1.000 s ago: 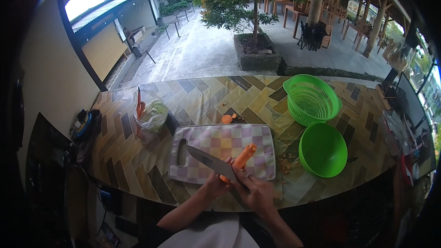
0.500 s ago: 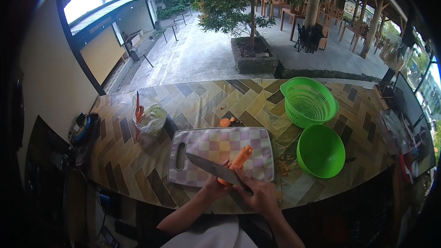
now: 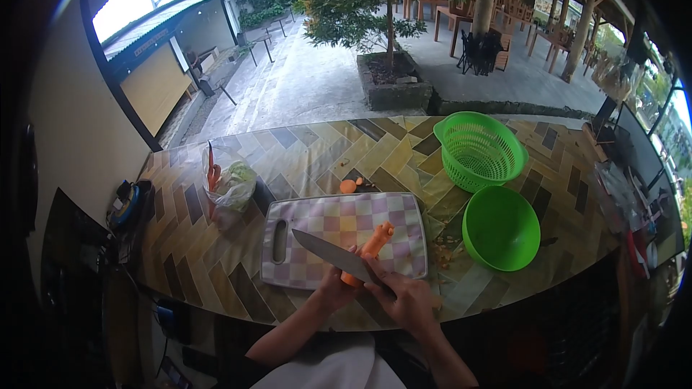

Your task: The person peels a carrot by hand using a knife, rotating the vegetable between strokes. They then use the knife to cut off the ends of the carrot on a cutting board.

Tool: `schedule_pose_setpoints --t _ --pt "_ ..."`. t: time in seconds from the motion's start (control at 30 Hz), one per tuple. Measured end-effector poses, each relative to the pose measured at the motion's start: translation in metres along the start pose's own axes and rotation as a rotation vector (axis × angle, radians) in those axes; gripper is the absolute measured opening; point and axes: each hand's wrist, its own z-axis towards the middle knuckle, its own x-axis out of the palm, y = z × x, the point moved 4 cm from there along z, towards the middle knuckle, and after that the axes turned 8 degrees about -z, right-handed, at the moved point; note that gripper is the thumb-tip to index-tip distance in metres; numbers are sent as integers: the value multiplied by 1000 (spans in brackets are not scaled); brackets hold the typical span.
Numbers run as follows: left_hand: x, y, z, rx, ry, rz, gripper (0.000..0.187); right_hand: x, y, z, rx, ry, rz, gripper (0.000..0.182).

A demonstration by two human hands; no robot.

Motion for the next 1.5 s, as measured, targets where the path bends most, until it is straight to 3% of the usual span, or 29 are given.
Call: schedule_pose_setpoints --t 0.5,0.6,0.7,0.77,1.0,1.1,1.17,1.37,1.5 --pt "-13 2 3 -30 58 92 53 -3 -3 -1 31 36 -105 58" --pt "-1 2 -4 8 -63 184 55 -2 -6 0 54 45 -114 58" --pt "2 1 -6 -3 1 175 57 -2 -8 1 50 2 -93 58" --pt "-1 1 -4 -13 28 178 57 -2 -9 1 25 -98 -31 58" --pt "13 0 -10 -26 -7 163 52 -1 -14 2 29 -46 -8 58" --pt "1 2 -2 -55 80 118 46 -1 -15 1 42 -44 -58 58" --pt "3 2 -4 -45 43 125 44 -4 -9 3 71 17 -155 59" --pt "3 3 -2 -15 -13 138 43 -3 -8 3 62 -145 -74 57" --pt "9 5 -8 -36 -97 107 43 3 -19 2 27 -145 -122 56"
